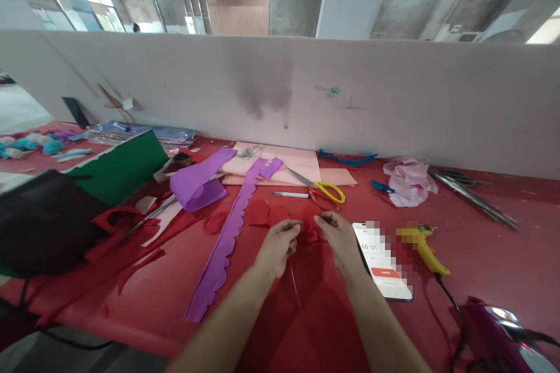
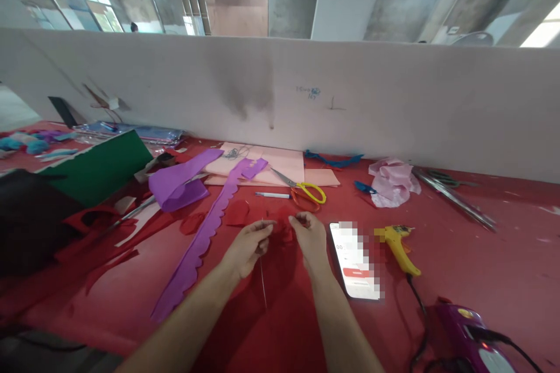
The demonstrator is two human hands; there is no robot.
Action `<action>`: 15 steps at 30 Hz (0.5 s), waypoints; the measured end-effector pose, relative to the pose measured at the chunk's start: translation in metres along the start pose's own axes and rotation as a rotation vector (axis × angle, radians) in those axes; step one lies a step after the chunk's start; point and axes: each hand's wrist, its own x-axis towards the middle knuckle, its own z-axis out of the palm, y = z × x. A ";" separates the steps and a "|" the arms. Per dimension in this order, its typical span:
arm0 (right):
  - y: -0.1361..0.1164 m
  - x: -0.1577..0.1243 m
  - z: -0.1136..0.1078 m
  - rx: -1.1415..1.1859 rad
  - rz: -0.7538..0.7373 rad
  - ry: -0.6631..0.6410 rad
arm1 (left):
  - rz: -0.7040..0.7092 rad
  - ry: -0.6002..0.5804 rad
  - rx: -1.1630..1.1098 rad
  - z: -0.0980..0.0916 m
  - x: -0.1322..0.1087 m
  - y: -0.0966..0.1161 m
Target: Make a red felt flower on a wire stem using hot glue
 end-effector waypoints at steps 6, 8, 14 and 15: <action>-0.009 -0.010 0.004 0.161 0.098 -0.080 | 0.020 -0.102 -0.087 -0.006 -0.004 -0.009; -0.011 -0.012 0.004 0.195 0.098 -0.094 | 0.028 -0.127 -0.107 -0.007 -0.006 -0.009; -0.013 -0.010 0.002 0.265 0.123 -0.045 | 0.032 -0.242 -0.157 -0.006 -0.011 -0.007; -0.012 -0.008 0.001 0.268 0.138 -0.036 | 0.037 -0.274 -0.166 -0.005 -0.012 -0.007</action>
